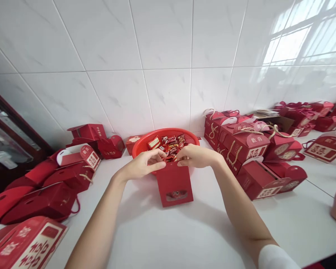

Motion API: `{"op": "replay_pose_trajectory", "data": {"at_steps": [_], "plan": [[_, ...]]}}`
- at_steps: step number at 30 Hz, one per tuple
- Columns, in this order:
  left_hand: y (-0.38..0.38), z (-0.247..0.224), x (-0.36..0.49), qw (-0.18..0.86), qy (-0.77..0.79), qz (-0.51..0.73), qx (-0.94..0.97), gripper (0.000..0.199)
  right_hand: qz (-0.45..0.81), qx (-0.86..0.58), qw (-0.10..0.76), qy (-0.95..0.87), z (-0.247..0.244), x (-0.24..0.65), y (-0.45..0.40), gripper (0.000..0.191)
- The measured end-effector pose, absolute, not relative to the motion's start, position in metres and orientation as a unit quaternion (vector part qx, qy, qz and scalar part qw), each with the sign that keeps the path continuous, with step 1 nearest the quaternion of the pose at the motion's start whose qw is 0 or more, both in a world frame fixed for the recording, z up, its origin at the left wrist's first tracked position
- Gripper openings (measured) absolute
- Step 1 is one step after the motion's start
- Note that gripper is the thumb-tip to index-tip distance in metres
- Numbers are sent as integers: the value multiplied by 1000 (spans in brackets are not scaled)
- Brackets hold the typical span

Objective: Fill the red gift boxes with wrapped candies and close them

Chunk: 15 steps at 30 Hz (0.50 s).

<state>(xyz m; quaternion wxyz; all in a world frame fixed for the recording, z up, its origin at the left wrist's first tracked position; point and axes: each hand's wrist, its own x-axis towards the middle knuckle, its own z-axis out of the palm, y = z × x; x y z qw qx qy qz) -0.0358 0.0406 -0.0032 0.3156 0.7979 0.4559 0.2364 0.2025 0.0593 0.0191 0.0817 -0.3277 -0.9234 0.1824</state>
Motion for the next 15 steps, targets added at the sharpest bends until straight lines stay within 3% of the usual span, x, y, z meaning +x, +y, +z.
{"op": "replay_pose_trajectory", "data": {"at_steps": [4,9,12,15], "plan": [[56,-17,-36,317,489,341,738,53,120,-306,230,-916,34,219,38,26],[71,-35,-35,319,543,280,725,52,-39,-340,534,-773,57,266,-12,17],[77,-40,-37,288,551,243,745,55,-167,-389,615,-665,67,308,-48,17],[81,-41,-38,266,557,231,752,60,-296,-502,622,-523,70,359,-78,30]]}}
